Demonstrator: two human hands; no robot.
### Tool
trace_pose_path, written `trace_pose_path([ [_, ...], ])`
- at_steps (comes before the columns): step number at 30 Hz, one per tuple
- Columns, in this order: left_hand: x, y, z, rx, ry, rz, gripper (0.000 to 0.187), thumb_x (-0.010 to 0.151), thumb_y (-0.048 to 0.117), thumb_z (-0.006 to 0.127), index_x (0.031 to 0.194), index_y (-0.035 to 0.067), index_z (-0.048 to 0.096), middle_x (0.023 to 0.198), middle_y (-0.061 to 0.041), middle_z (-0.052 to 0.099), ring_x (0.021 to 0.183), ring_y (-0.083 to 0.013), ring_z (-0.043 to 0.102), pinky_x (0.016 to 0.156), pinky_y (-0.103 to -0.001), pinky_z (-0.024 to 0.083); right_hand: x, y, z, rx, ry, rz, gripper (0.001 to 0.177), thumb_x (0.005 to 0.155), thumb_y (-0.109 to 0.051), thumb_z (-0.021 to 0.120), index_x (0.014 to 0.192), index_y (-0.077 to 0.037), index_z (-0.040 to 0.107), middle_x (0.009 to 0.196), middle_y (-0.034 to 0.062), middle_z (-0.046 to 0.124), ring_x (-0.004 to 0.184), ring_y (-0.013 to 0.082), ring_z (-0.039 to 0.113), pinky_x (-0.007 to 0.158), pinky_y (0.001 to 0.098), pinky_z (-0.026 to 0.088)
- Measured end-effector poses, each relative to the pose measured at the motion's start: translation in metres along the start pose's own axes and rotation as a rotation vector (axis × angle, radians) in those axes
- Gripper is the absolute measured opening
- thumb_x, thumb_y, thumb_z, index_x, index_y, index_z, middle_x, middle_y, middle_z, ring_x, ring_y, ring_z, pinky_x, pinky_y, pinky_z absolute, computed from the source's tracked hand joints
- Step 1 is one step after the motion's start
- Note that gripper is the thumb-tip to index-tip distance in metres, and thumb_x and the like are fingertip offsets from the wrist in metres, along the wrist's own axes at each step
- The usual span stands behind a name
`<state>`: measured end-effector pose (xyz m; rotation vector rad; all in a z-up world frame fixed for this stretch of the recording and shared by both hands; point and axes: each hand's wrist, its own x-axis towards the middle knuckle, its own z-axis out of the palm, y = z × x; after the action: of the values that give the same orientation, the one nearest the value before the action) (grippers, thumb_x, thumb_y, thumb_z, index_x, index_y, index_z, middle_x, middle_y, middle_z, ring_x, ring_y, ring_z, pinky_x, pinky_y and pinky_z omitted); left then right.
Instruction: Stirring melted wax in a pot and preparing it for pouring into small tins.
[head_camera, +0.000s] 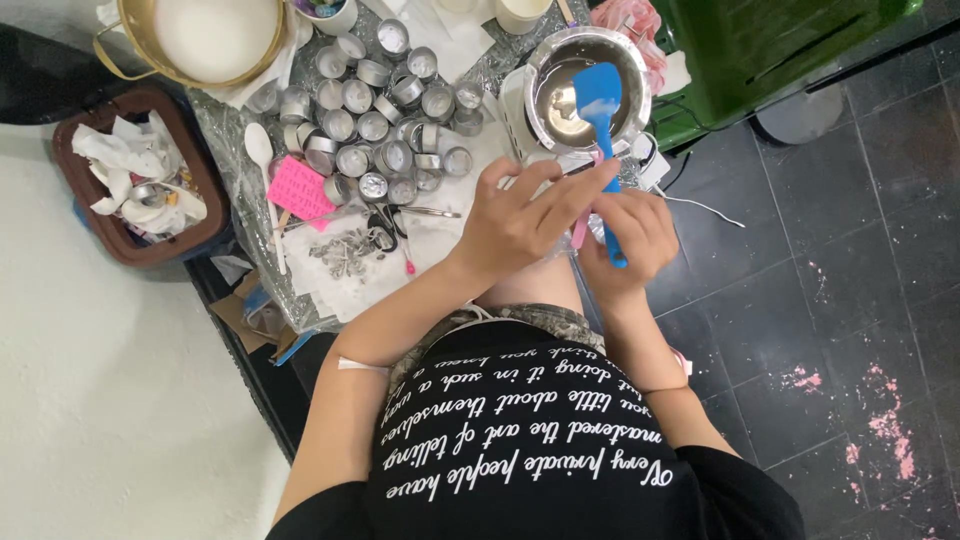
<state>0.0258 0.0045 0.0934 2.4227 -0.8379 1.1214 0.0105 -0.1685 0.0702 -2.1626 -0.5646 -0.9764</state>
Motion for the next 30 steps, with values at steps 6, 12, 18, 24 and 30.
trace_pose_path([
  [6, 0.001, 0.0, 0.0, -0.128, 0.031, -0.093, 0.041, 0.099, 0.021, 0.074, 0.138, 0.013, 0.062, 0.129, 0.009, 0.069, 0.101, -0.0131, 0.064, 0.095, -0.036, 0.035, 0.003, -0.004, 0.002, 0.017, 0.039, -0.011, 0.029, 0.075, 0.006, 0.083, 0.099, -0.007, 0.076, 0.089, 0.0088, 0.072, 0.086, 0.0314, 0.068, 0.077, 0.0386, 0.055],
  [12, -0.064, 0.026, 0.069, -1.142, -0.285, -0.763, 0.025, 0.108, 0.026, 0.058, 0.127, 0.01, 0.062, 0.119, 0.001, 0.07, 0.11, -0.0099, 0.068, 0.092, -0.026, 0.052, -0.01, 0.01, 0.014, 0.057, 0.201, -0.046, 0.021, 0.08, 0.0, 0.085, 0.096, -0.007, 0.073, 0.085, 0.0101, 0.072, 0.082, 0.0321, 0.07, 0.078, 0.0413, 0.058],
  [18, -0.035, 0.032, 0.069, -2.274, -0.324, -1.126, 0.045, 0.116, 0.035, 0.04, 0.147, 0.007, 0.057, 0.142, -0.004, 0.061, 0.131, -0.0132, 0.056, 0.116, -0.032, 0.043, -0.016, 0.016, 0.023, 0.074, 0.287, -0.028, 0.021, 0.083, 0.001, 0.085, 0.095, -0.005, 0.069, 0.083, 0.0127, 0.073, 0.081, 0.0319, 0.073, 0.074, 0.0385, 0.059],
  [24, -0.037, 0.028, 0.084, -2.249, -0.343, -1.237, 0.045, 0.114, 0.034, 0.046, 0.147, 0.003, 0.053, 0.146, -0.007, 0.06, 0.127, -0.0135, 0.058, 0.109, -0.034, 0.046, -0.015, 0.009, 0.025, 0.103, 0.28, 0.066, 0.02, 0.089, 0.006, 0.078, 0.101, -0.003, 0.066, 0.089, 0.0162, 0.074, 0.083, 0.0325, 0.073, 0.078, 0.0395, 0.058],
  [30, -0.042, 0.022, 0.091, -2.283, -0.36, -1.265, 0.032, 0.113, 0.032, 0.051, 0.124, 0.004, 0.06, 0.135, -0.013, 0.069, 0.122, -0.0206, 0.065, 0.107, -0.041, 0.048, -0.042, 0.009, 0.028, 0.234, 0.498, 0.042, 0.018, 0.099, -0.02, 0.072, 0.1, -0.005, 0.06, 0.095, 0.0185, 0.065, 0.082, 0.032, 0.067, 0.074, 0.0376, 0.058],
])
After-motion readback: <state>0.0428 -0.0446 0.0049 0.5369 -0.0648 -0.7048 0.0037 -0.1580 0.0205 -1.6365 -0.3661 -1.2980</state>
